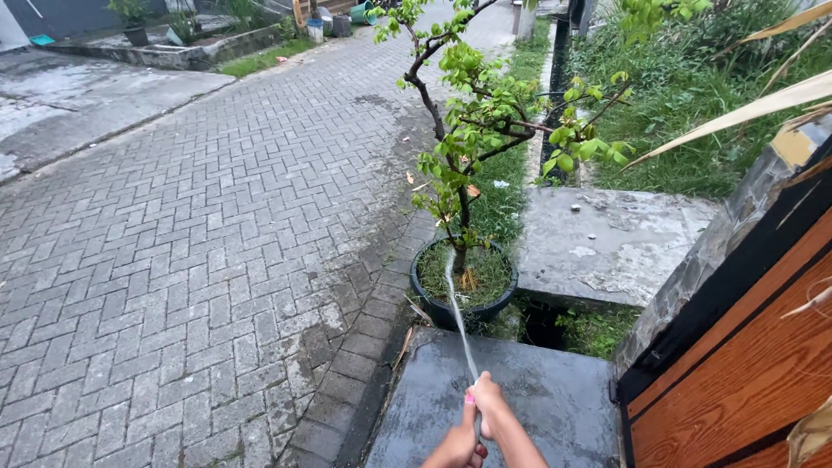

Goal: The person waters several potted plants and garden areas using a garden hose.

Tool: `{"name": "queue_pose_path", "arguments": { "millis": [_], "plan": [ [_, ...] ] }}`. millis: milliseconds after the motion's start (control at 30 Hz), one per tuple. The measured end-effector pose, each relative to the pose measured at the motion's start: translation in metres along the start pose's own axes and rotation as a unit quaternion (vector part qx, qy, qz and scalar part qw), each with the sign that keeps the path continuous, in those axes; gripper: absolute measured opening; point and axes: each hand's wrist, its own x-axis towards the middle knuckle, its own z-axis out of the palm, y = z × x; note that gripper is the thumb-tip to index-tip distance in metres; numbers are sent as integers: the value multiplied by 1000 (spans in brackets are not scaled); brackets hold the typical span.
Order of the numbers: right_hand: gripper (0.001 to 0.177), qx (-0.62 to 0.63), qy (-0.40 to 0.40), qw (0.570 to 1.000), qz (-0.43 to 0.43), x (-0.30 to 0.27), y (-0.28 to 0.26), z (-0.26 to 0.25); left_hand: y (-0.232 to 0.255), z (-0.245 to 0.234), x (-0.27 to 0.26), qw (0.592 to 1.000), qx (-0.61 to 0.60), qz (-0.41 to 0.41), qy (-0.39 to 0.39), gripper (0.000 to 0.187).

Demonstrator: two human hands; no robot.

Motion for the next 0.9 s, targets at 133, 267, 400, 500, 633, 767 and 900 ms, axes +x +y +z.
{"name": "queue_pose_path", "arguments": {
  "millis": [133,267,400,500,633,767,900],
  "plan": [
    [36,21,-22,1000,2,30,27,-14,-18,-4,24,998,55,24,14,100],
    [18,70,0,997,-41,5,24,-19,-19,-3,27,996,81,29,12,99],
    [25,101,80,991,-22,-9,22,-22,-17,1,22,995,95,12,20,98],
    [30,96,88,991,-29,-8,25,-26,-21,1,23,995,101,8,18,99],
    [29,71,88,993,-25,-12,23,-23,-36,-8,44,994,111,21,7,103],
    [25,35,71,997,-10,-10,32,-21,-51,-16,63,989,141,40,20,111],
    [26,25,54,998,-3,5,49,-17,-53,-23,65,977,194,77,32,102]
  ]
}}
